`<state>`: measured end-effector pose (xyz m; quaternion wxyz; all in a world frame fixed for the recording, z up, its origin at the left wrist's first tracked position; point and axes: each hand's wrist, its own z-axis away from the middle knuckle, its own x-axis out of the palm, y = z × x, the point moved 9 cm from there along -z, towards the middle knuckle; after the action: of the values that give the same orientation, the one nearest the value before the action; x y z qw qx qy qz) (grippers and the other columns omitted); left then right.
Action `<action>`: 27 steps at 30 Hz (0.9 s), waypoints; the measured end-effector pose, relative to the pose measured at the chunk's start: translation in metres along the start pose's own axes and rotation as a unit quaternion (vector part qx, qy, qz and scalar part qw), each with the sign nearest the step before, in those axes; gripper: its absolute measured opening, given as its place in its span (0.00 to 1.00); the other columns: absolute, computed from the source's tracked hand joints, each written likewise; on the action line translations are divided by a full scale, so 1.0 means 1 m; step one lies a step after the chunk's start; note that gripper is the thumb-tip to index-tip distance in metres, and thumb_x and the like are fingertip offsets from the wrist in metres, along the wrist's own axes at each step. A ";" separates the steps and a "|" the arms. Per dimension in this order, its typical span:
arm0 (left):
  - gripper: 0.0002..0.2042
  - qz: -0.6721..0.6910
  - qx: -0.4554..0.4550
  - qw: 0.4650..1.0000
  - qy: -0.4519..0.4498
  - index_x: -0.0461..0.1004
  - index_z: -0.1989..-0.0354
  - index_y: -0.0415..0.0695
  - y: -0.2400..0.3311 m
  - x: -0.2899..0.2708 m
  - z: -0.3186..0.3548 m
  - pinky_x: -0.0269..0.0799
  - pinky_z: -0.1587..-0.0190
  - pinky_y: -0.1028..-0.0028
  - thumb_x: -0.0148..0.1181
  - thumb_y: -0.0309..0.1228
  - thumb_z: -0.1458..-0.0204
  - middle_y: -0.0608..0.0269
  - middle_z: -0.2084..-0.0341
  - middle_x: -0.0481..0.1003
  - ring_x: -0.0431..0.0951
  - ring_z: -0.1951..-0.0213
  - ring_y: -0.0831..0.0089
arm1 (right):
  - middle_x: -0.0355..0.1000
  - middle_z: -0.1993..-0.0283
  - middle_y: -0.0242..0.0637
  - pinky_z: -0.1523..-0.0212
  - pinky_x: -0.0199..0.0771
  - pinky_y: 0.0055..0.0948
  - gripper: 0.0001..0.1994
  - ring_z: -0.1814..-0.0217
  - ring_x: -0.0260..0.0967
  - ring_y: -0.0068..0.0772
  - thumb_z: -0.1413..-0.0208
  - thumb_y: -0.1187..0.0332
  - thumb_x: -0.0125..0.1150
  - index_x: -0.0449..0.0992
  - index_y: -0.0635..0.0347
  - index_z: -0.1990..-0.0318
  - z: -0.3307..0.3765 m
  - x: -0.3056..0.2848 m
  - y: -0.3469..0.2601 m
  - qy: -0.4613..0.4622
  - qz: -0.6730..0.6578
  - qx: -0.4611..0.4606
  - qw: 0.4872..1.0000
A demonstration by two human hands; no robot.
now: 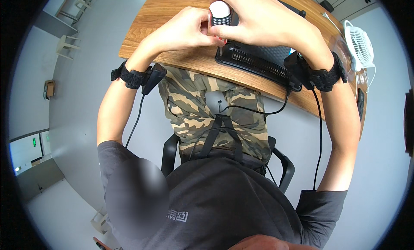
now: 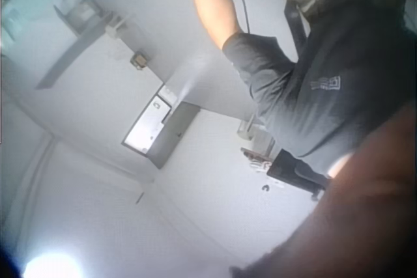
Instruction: The person uses a screwdriver to remove screws from the bottom of a black electronic device. They then lift the cover to reveal the internal components, including a fan and circuitry, and continue to remove additional screws from the interior.
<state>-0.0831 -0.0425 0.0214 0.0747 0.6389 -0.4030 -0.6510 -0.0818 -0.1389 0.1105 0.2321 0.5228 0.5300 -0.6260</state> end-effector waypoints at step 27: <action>0.20 0.032 0.027 0.995 0.088 0.78 0.67 0.38 0.004 -0.013 0.000 0.75 0.65 0.72 0.82 0.40 0.58 0.62 0.76 0.79 0.77 0.72 0.76 | 0.75 0.62 0.55 0.58 0.76 0.45 0.19 0.58 0.77 0.56 0.42 0.59 0.68 0.72 0.68 0.57 -0.003 -0.002 0.003 0.065 -0.007 -0.033 0.997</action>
<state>-0.0827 -0.0371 0.0337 0.1134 0.6821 -0.4329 -0.5784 -0.0772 -0.1381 0.1111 0.2097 0.5504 0.5678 -0.5751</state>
